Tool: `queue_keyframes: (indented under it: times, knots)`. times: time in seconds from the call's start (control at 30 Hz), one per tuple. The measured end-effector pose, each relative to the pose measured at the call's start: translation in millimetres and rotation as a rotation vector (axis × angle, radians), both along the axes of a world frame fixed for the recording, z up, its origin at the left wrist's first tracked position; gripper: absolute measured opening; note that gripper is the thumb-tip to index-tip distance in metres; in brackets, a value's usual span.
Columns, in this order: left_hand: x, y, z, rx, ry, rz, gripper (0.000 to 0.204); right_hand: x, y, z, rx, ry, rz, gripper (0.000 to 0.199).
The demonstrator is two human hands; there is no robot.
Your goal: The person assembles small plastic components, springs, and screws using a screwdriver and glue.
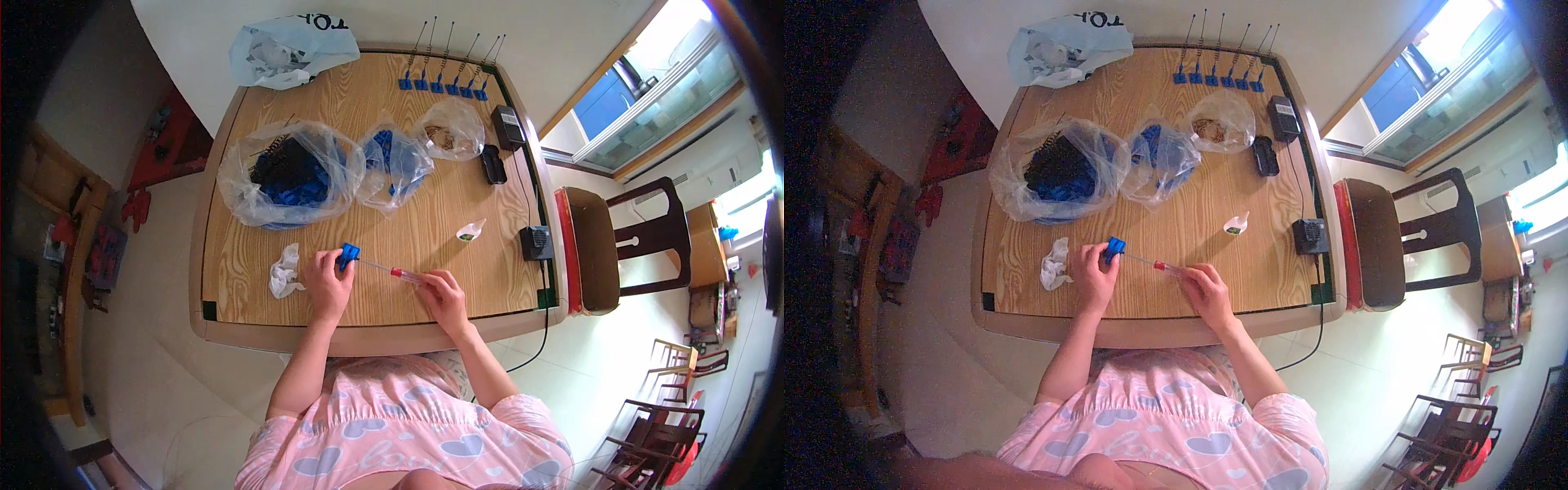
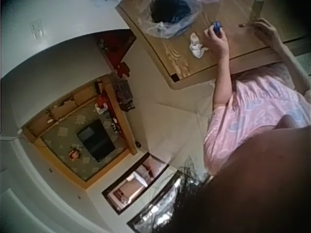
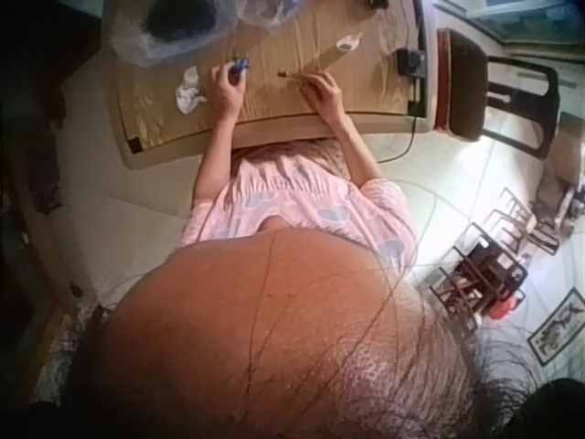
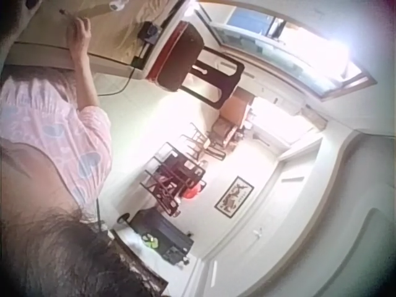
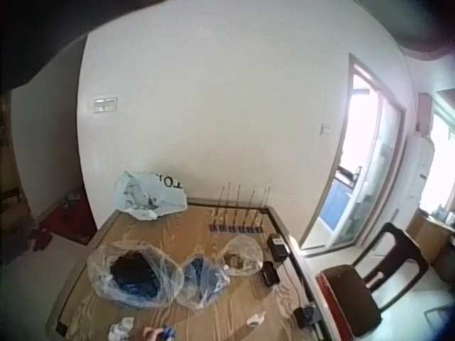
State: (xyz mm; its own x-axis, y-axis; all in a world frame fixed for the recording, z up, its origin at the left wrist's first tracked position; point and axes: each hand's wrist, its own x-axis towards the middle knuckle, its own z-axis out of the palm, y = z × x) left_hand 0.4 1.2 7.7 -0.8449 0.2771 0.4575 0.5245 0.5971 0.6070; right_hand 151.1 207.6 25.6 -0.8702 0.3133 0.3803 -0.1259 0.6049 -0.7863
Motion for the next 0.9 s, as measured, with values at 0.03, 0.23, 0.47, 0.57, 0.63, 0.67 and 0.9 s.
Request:
queue_keyframes:
  times: [0.03, 0.23, 0.47, 0.57, 0.63, 0.67, 0.9]
  knots:
    - [0, 0, 1, 0.0, 0.0, -0.001, 0.033, 0, 0, 0, 0.0, 0.0, -0.001, 0.024]
    - [0, 1, 6, -0.012, 0.045, -0.001, 0.033, 1, 1, 2, -0.011, -0.075, -0.013, 0.024]
    - [0, 1, 4, 0.002, 0.034, 0.009, 0.033, -1, 2, 4, 0.058, -0.03, 0.014, 0.024]
    - [0, 1, 4, 0.002, 0.022, 0.004, 0.033, -1, -2, 2, 0.018, -0.008, -0.008, 0.023]
    - [0, 0, 5, 0.001, 0.014, 0.0, 0.033, -1, -2, 1, -0.022, -0.014, -0.027, 0.023]
    - [0, 1, 6, 0.001, 0.027, -0.006, 0.033, -2, -1, 1, 0.007, -0.002, -0.035, 0.023]
    - [1, 0, 10, -0.013, 0.046, -0.01, 0.033, 1, -1, 10, -0.041, -0.112, 0.002, 0.025]
